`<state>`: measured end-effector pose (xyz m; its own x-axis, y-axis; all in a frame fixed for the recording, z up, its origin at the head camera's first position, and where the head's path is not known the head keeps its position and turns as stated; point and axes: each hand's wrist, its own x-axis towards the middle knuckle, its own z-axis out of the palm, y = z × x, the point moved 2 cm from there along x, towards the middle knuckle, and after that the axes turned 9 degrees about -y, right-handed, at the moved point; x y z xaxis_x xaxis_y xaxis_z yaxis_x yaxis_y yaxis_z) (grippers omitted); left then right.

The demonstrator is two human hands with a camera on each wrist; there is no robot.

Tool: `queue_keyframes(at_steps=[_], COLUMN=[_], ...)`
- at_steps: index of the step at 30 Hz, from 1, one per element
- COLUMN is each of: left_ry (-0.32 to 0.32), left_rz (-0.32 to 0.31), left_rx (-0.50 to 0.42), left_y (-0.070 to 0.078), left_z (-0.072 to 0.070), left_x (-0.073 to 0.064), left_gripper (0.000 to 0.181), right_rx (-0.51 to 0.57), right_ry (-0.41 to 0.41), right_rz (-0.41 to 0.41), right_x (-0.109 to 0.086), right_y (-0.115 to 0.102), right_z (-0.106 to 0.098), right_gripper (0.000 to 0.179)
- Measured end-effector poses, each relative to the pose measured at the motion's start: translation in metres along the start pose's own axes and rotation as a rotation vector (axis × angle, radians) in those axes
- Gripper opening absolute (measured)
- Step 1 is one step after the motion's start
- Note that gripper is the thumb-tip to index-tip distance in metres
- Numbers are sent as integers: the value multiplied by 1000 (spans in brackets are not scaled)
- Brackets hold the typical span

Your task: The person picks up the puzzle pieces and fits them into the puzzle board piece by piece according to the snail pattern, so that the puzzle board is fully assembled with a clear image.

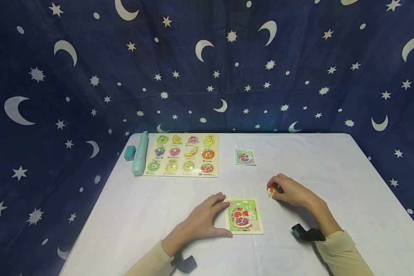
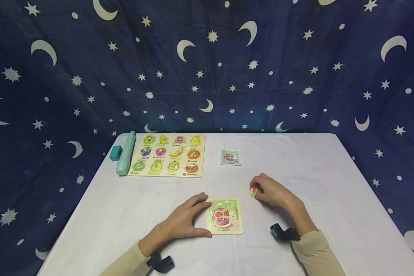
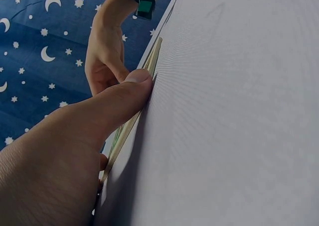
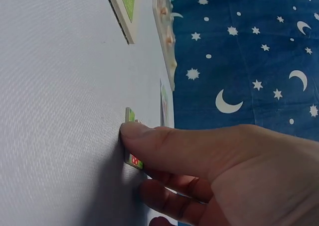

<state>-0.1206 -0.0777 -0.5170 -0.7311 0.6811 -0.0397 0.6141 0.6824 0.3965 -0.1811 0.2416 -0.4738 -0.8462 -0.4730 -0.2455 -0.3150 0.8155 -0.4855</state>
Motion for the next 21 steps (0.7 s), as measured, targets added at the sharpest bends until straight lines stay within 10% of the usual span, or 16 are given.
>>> queue_keyframes(at_steps=[21], left_ry=[12], left_rz=[13], left_rx=[-10], left_y=[0], left_z=[0], left_x=[0], left_gripper=[89], right_rx=[11], right_ry=[22], right_rz=[18], right_x=[0], right_y=[5], right_z=[0], right_gripper=[25])
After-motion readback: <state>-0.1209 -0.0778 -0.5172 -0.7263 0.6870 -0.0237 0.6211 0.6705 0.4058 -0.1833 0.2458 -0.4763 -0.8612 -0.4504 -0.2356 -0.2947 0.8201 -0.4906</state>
